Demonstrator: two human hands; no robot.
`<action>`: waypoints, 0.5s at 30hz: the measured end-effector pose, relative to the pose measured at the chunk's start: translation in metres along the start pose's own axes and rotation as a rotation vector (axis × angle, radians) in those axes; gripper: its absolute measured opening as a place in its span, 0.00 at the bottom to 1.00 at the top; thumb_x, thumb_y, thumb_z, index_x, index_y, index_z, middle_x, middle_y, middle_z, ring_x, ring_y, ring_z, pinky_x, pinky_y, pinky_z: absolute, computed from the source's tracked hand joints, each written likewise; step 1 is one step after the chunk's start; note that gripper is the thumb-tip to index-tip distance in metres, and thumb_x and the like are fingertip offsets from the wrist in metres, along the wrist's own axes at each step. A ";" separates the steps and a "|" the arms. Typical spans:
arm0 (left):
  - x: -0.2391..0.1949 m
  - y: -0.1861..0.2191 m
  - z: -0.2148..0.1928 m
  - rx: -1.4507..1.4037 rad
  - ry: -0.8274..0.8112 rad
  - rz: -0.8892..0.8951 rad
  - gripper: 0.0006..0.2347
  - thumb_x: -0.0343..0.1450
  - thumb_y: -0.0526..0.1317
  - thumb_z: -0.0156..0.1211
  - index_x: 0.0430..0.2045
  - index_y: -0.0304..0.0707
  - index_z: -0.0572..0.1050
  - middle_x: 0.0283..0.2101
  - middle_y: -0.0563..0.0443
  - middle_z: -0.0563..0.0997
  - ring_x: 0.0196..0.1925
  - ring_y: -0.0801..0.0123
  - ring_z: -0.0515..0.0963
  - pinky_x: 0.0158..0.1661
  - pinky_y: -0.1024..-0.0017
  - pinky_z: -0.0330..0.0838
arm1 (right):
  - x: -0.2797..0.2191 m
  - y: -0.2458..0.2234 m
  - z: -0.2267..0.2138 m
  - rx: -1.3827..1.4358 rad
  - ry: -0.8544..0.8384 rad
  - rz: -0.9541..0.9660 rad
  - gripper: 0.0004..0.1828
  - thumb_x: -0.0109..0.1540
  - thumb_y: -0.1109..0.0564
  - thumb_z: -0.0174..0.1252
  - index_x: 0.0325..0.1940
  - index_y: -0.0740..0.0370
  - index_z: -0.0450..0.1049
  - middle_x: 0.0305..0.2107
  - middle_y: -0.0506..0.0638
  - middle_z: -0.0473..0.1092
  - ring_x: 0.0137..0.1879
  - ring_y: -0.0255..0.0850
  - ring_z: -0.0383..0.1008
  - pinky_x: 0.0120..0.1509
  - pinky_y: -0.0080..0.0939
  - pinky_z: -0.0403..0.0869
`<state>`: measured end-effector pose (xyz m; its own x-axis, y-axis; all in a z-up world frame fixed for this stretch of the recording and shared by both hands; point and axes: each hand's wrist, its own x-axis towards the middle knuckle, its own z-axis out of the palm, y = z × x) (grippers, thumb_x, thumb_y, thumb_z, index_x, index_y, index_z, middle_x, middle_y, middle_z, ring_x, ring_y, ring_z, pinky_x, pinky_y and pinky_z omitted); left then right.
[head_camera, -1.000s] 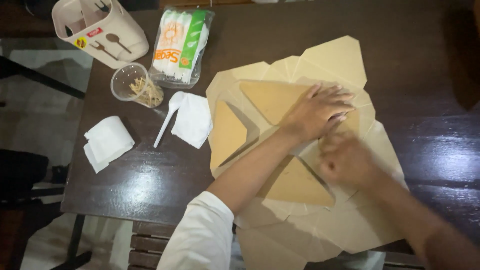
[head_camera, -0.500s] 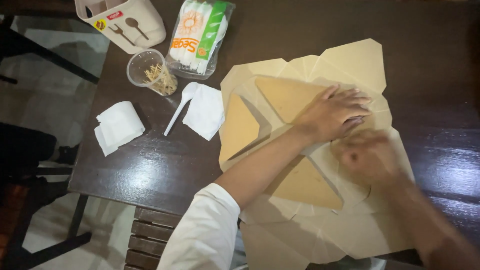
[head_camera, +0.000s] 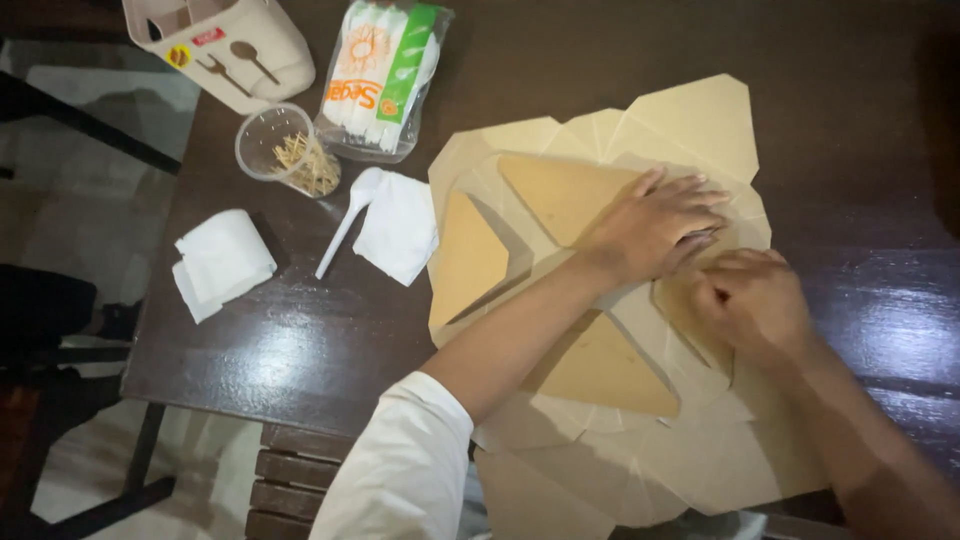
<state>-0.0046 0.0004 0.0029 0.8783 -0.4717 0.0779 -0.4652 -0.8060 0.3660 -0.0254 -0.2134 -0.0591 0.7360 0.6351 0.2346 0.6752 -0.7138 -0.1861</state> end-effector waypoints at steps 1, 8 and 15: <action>0.001 -0.002 0.005 -0.003 0.018 0.007 0.13 0.78 0.53 0.48 0.54 0.70 0.75 0.69 0.70 0.69 0.77 0.70 0.59 0.76 0.48 0.48 | 0.000 -0.019 -0.006 0.040 -0.043 -0.018 0.15 0.60 0.49 0.56 0.18 0.48 0.73 0.22 0.43 0.72 0.33 0.46 0.73 0.42 0.42 0.69; 0.010 -0.007 0.013 -0.014 0.030 0.032 0.13 0.77 0.52 0.50 0.54 0.68 0.77 0.69 0.71 0.69 0.76 0.69 0.61 0.75 0.47 0.48 | 0.011 -0.010 -0.025 0.027 0.049 -0.073 0.16 0.62 0.50 0.56 0.18 0.50 0.70 0.19 0.45 0.70 0.32 0.48 0.74 0.39 0.46 0.68; 0.002 -0.004 -0.006 -0.040 -0.026 0.053 0.14 0.77 0.51 0.49 0.57 0.69 0.74 0.70 0.67 0.69 0.77 0.67 0.59 0.74 0.46 0.46 | 0.014 -0.040 -0.033 0.049 -0.130 -0.086 0.22 0.67 0.46 0.49 0.26 0.58 0.79 0.28 0.53 0.77 0.42 0.52 0.79 0.50 0.53 0.71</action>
<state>0.0000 0.0049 0.0075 0.8492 -0.5228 0.0741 -0.5056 -0.7649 0.3991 -0.0437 -0.1851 -0.0168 0.6731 0.7286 0.1268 0.7355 -0.6417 -0.2172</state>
